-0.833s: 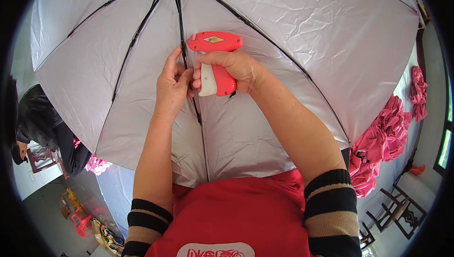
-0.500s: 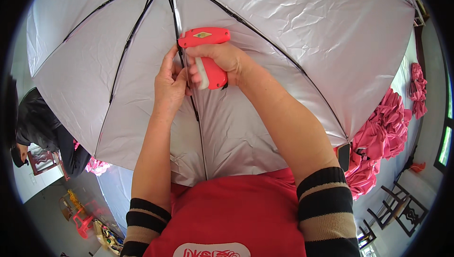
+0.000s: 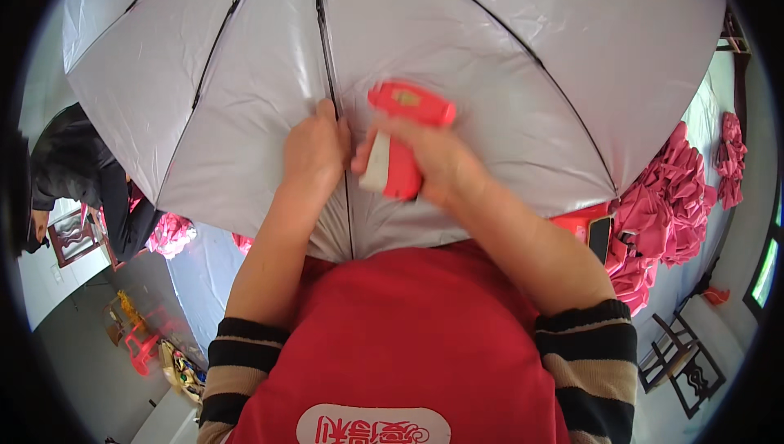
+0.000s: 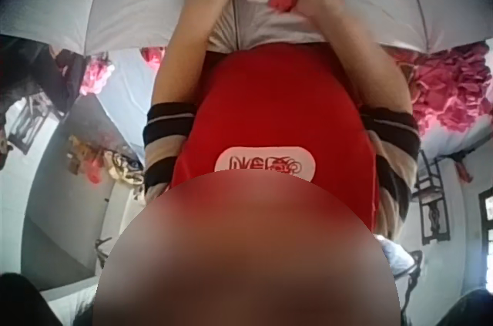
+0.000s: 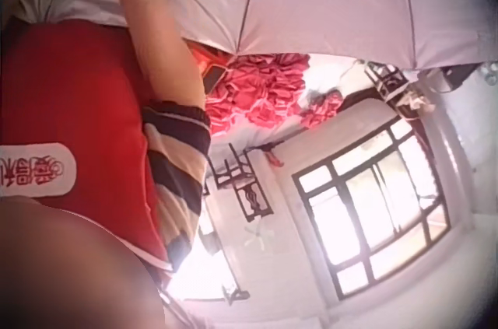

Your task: The recorder is assembling umbrellas by opening the frame, using a handheld tool to secure or scan the joints, and then folding the umbrella.

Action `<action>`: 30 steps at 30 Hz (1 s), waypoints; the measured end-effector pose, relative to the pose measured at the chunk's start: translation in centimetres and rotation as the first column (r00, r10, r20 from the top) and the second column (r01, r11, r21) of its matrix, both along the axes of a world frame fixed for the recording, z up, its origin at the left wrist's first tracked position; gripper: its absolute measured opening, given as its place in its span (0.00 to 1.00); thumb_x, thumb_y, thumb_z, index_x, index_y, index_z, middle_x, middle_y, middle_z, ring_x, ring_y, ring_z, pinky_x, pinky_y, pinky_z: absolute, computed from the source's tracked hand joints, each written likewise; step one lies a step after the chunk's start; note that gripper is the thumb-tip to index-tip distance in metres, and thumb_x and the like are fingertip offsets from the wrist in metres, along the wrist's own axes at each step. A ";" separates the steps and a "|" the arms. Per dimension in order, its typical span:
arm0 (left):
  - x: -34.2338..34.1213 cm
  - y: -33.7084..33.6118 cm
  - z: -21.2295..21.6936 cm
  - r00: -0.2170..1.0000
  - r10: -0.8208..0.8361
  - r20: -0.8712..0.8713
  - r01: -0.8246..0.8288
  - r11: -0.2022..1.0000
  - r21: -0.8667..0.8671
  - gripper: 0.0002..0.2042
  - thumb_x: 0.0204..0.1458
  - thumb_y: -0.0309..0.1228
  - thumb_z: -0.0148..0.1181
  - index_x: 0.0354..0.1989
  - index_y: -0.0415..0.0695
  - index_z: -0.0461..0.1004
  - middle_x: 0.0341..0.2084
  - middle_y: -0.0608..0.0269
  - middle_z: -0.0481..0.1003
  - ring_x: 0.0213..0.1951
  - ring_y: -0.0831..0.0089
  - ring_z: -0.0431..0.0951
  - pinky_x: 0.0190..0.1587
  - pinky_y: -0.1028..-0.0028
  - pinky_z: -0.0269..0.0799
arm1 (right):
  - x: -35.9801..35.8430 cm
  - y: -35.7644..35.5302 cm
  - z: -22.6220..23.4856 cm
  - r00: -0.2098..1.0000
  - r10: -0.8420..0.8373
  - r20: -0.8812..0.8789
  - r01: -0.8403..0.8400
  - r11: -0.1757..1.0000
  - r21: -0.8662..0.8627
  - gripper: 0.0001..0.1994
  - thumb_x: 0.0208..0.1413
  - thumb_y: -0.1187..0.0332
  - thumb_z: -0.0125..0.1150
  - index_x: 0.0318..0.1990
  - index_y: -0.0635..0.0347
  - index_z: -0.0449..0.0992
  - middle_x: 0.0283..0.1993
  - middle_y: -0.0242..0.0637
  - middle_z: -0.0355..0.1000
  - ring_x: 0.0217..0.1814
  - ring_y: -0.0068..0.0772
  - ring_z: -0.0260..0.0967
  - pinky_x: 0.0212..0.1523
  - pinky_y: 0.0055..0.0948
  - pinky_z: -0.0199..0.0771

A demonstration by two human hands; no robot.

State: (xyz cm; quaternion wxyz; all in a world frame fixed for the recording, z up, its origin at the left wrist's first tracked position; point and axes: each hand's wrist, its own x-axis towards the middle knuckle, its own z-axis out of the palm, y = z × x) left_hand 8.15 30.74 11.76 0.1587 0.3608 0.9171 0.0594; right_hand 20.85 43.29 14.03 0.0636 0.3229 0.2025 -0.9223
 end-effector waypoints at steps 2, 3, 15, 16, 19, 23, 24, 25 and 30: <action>0.7 -0.3 -0.1 0.999 0.013 -0.030 -0.013 1.000 0.000 0.12 0.56 0.34 0.52 0.38 0.36 0.66 0.23 0.43 0.75 0.30 0.46 0.78 0.31 0.53 0.72 | 1.9 -2.9 -0.5 0.997 0.029 0.074 -0.027 0.999 -0.021 0.13 0.58 0.62 0.57 0.40 0.66 0.72 0.36 0.46 0.74 0.37 0.45 0.76 0.40 0.41 0.79; 0.8 -0.3 -0.1 0.999 0.049 -0.022 -0.047 0.997 0.061 0.11 0.55 0.32 0.52 0.37 0.36 0.67 0.23 0.44 0.75 0.29 0.48 0.78 0.30 0.54 0.73 | 2.5 -3.9 -0.6 0.996 0.049 0.077 -0.051 0.999 0.012 0.13 0.58 0.63 0.57 0.40 0.65 0.72 0.36 0.46 0.74 0.37 0.44 0.76 0.40 0.41 0.79; 2.1 -2.9 2.6 0.650 0.222 0.726 -0.666 0.627 0.404 0.05 0.52 0.21 0.58 0.35 0.35 0.70 0.23 0.64 0.72 0.21 0.80 0.71 0.21 0.77 0.70 | 1.1 -3.4 0.0 1.000 0.002 0.012 -0.002 1.000 -0.001 0.11 0.56 0.65 0.59 0.40 0.65 0.72 0.33 0.45 0.75 0.35 0.41 0.77 0.37 0.39 0.79; 2.1 -2.9 2.7 0.642 0.204 0.739 -0.673 0.612 0.415 0.05 0.52 0.22 0.58 0.35 0.35 0.70 0.23 0.65 0.72 0.22 0.81 0.71 0.21 0.78 0.69 | 1.1 -3.3 -0.1 0.999 0.034 0.008 -0.034 0.999 -0.003 0.11 0.56 0.65 0.59 0.39 0.65 0.72 0.33 0.45 0.75 0.35 0.42 0.77 0.37 0.39 0.80; 2.2 -3.0 2.7 0.623 0.186 0.760 -0.693 0.582 0.425 0.05 0.52 0.22 0.59 0.35 0.36 0.71 0.23 0.65 0.72 0.22 0.82 0.71 0.21 0.79 0.69 | 1.0 -3.3 -0.2 0.996 0.085 -0.006 -0.085 0.996 0.009 0.11 0.56 0.65 0.59 0.39 0.65 0.72 0.32 0.45 0.75 0.34 0.42 0.77 0.37 0.39 0.80; 2.4 -3.2 2.3 0.604 0.184 0.775 -0.710 0.566 0.419 0.05 0.52 0.21 0.59 0.35 0.36 0.71 0.23 0.65 0.72 0.22 0.82 0.71 0.21 0.80 0.68 | 0.9 -3.4 -0.5 0.992 0.116 -0.049 -0.116 0.993 -0.003 0.10 0.56 0.65 0.59 0.38 0.64 0.73 0.33 0.46 0.75 0.34 0.42 0.77 0.37 0.39 0.80; 2.4 -3.3 2.2 0.608 0.178 0.774 -0.700 0.581 0.416 0.04 0.52 0.21 0.59 0.35 0.36 0.71 0.23 0.65 0.72 0.22 0.82 0.71 0.21 0.80 0.68 | 0.7 -3.4 -0.7 0.992 0.104 -0.075 -0.107 0.993 -0.039 0.10 0.56 0.66 0.59 0.38 0.64 0.73 0.33 0.46 0.75 0.33 0.42 0.77 0.37 0.39 0.80; 2.3 -3.3 2.1 0.614 0.172 0.771 -0.689 0.594 0.416 0.04 0.52 0.21 0.59 0.34 0.35 0.71 0.23 0.65 0.73 0.22 0.82 0.71 0.21 0.80 0.68 | 0.6 -3.5 -0.9 0.990 0.093 -0.103 -0.100 0.992 -0.074 0.10 0.56 0.66 0.59 0.38 0.64 0.73 0.33 0.46 0.75 0.33 0.42 0.77 0.37 0.39 0.80; 1.9 -3.4 2.3 0.593 0.214 0.776 -0.733 0.543 0.410 0.04 0.52 0.21 0.58 0.34 0.35 0.72 0.23 0.65 0.73 0.21 0.82 0.71 0.21 0.80 0.67 | 0.8 -3.1 -1.3 0.985 0.129 -0.114 -0.148 0.975 -0.168 0.09 0.56 0.67 0.58 0.37 0.64 0.73 0.32 0.46 0.75 0.33 0.42 0.77 0.37 0.38 0.80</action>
